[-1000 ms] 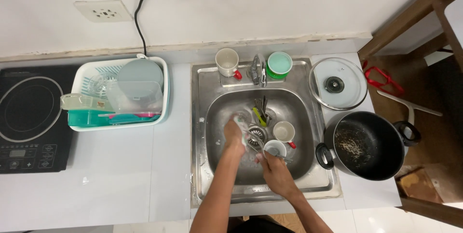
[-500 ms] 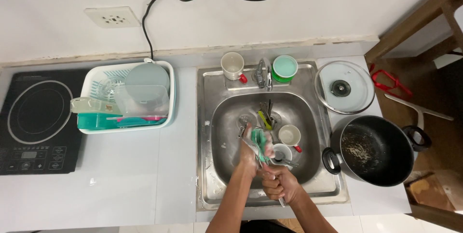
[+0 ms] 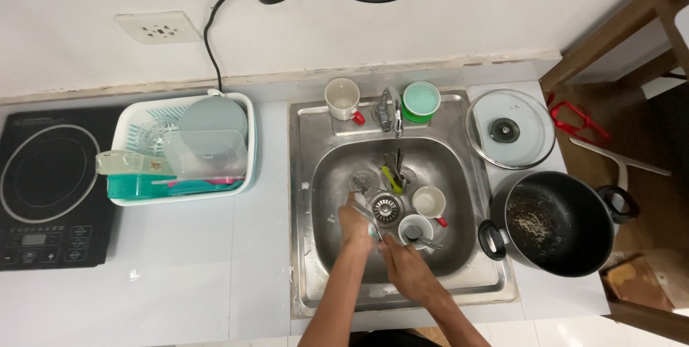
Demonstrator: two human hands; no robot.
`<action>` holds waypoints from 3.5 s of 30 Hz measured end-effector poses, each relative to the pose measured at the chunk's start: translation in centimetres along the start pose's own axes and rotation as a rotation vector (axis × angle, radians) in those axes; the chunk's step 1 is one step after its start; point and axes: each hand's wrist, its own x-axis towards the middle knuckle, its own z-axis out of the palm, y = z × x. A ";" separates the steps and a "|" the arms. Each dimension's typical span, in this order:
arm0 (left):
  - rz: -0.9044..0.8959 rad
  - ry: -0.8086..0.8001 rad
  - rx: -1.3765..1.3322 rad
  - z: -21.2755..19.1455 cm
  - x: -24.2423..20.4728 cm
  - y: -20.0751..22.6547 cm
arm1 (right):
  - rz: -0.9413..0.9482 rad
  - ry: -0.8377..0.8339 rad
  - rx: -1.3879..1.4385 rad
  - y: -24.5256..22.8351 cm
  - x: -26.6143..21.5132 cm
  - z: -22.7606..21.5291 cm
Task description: Washing and rinsing various pieces of cutlery and small dishes in a kitchen sink using a sponge and soap.
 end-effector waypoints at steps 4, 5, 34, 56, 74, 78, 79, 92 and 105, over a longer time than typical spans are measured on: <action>0.052 -0.093 0.104 0.5 -4.8 4.9 | -0.119 0.042 -0.053 -1.3 -0.5 -1.4; 0.038 -0.090 0.170 0.7 -6.8 6.7 | -0.155 0.039 -0.083 -1.4 -0.6 -1.8; 0.455 -0.390 0.398 -0.9 -6.3 -0.2 | -0.041 0.193 0.118 2.0 2.9 0.8; 0.269 -0.331 0.652 -2.0 -8.4 1.5 | 0.237 -0.048 0.458 -3.3 2.4 -7.0; 0.367 -0.617 0.742 -5.0 -9.4 1.1 | 0.130 0.260 1.286 -6.0 7.8 -4.7; 0.390 -0.651 0.582 -6.1 -6.0 -1.3 | 0.205 0.292 1.359 -4.7 8.8 -4.5; 0.276 -0.716 0.535 -6.3 -6.3 -1.0 | 0.119 0.307 1.418 -4.5 8.9 -4.5; -0.140 -0.520 0.293 -1.9 -9.0 0.6 | 0.036 0.299 1.714 -5.0 9.9 -5.5; 0.044 -0.658 0.080 -5.0 -7.5 -2.1 | 0.168 0.477 1.042 -6.5 7.6 -2.7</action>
